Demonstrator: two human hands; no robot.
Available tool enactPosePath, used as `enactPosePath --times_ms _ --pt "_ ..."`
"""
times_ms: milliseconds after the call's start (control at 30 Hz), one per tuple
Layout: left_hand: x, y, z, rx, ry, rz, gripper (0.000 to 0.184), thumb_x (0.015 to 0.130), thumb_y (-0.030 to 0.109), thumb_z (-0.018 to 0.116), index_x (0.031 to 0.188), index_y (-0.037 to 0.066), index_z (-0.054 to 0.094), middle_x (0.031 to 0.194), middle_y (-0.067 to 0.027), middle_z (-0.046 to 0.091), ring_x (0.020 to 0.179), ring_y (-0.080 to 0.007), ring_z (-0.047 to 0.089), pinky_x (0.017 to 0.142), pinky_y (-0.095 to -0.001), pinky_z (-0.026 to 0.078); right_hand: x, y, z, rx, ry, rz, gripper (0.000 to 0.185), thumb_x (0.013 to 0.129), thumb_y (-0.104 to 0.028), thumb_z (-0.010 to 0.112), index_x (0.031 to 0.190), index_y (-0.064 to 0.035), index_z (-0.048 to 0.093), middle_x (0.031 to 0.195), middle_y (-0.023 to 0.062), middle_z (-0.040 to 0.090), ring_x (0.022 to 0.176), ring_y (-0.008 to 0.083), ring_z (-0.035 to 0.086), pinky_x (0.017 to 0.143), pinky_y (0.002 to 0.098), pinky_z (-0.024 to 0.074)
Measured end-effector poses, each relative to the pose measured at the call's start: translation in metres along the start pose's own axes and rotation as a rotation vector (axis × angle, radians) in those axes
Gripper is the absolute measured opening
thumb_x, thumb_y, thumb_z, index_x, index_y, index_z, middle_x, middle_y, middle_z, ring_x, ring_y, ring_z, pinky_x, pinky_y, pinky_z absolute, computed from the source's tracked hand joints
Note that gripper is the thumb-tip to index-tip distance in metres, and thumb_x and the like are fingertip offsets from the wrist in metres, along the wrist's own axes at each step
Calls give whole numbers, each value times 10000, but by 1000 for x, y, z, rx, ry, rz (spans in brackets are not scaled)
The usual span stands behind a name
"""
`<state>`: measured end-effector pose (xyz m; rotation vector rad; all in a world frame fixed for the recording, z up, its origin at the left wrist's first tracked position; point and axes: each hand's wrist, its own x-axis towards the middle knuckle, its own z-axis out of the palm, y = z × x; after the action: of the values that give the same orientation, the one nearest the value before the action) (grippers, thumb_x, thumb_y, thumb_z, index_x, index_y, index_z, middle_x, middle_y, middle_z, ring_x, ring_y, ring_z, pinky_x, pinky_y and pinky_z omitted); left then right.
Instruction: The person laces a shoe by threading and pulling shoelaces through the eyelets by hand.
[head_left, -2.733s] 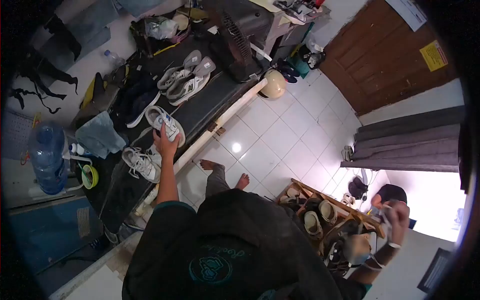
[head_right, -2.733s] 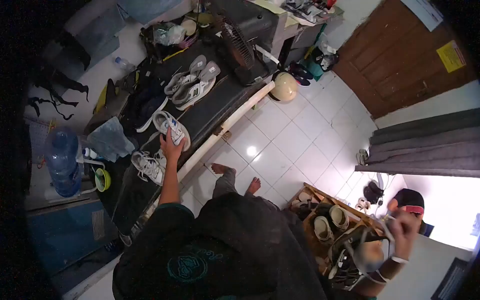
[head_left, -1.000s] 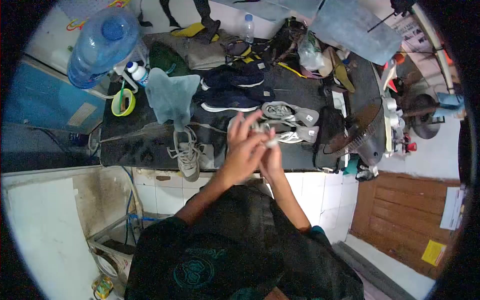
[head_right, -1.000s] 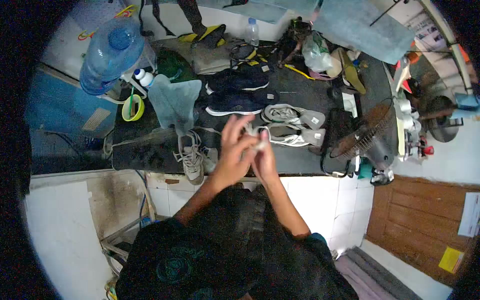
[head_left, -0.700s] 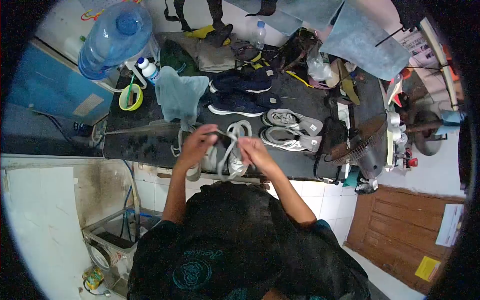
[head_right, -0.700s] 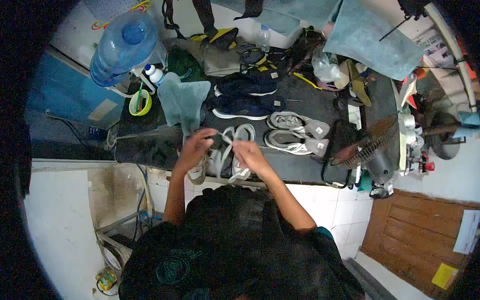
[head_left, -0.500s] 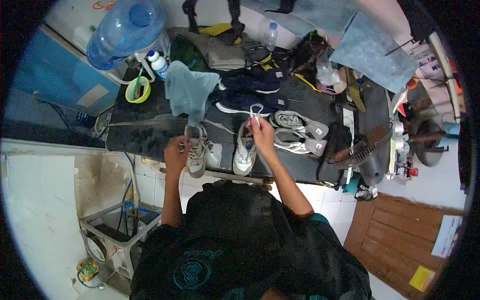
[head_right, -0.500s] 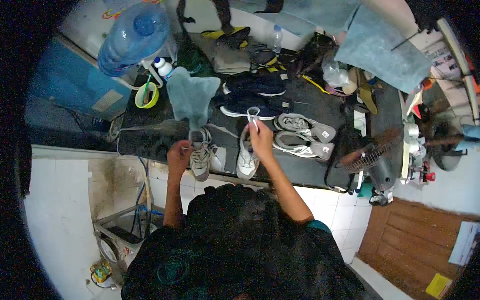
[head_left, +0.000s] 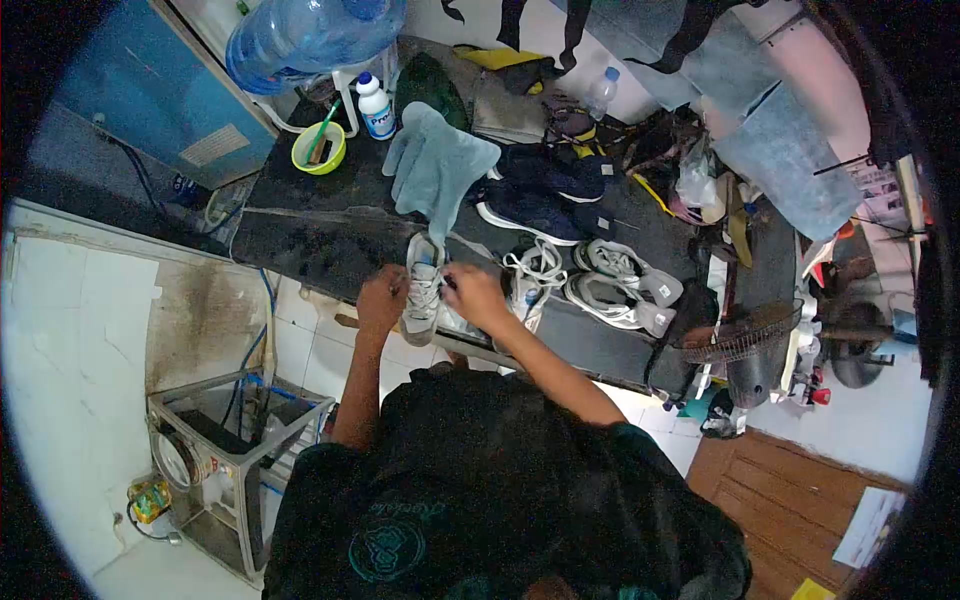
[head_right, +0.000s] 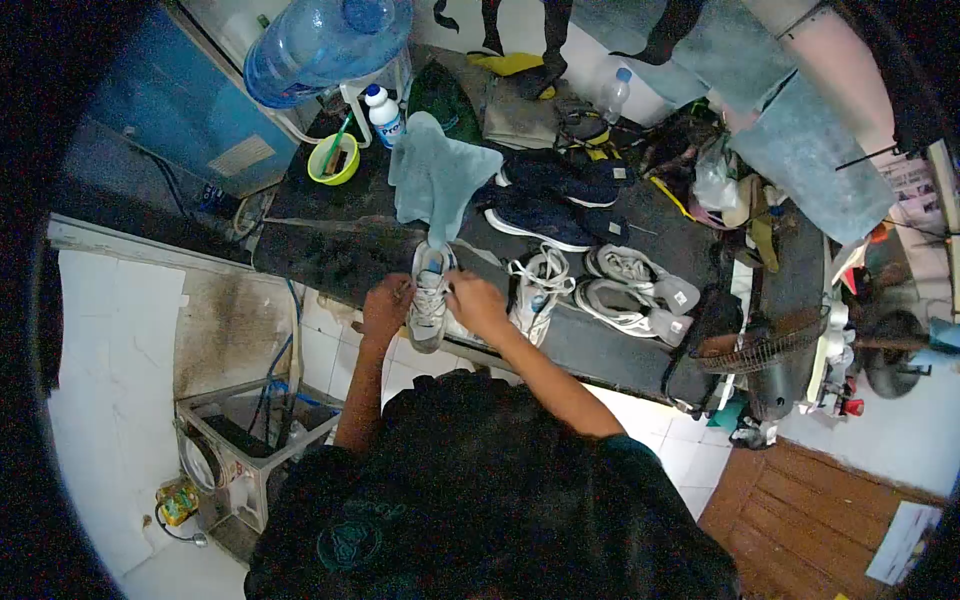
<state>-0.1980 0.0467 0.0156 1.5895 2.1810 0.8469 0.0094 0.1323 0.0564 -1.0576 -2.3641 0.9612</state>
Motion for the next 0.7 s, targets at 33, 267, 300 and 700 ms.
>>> enactPosePath --times_ms 33,267,300,700 --pt "0 -2 -1 -20 -23 -30 225 882 213 713 1063 83 686 924 -151 728 823 -332 717 717 -428 555 4 9 20 -4 30 -24 278 847 -149 680 1103 -59 625 1086 235 647 914 439 658 778 514 541" --pt "17 -24 1 -52 -160 -48 135 872 179 704 964 87 741 915 -137 740 810 -322 723 707 -416 566 24 -9 29 -205 -48 20 301 843 -196 699 1121 -107 628 1114 206 604 1021 417 637 814 515 545" --pt "19 -22 -4 -63 -180 -70 119 868 167 707 942 82 745 909 -133 740 808 -313 724 706 -412 565 27 -7 34 -253 -44 -26 296 840 -198 700 1114 -107 631 1127 207 598 1040 408 632 806 513 549" --pt "6 -58 3 -817 -82 -62 124 977 173 642 956 52 655 1001 -106 743 776 -162 700 609 -305 529 35 -2 44 -279 -7 -24 247 844 -104 613 1086 -58 636 1052 194 607 956 381 657 753 478 570"
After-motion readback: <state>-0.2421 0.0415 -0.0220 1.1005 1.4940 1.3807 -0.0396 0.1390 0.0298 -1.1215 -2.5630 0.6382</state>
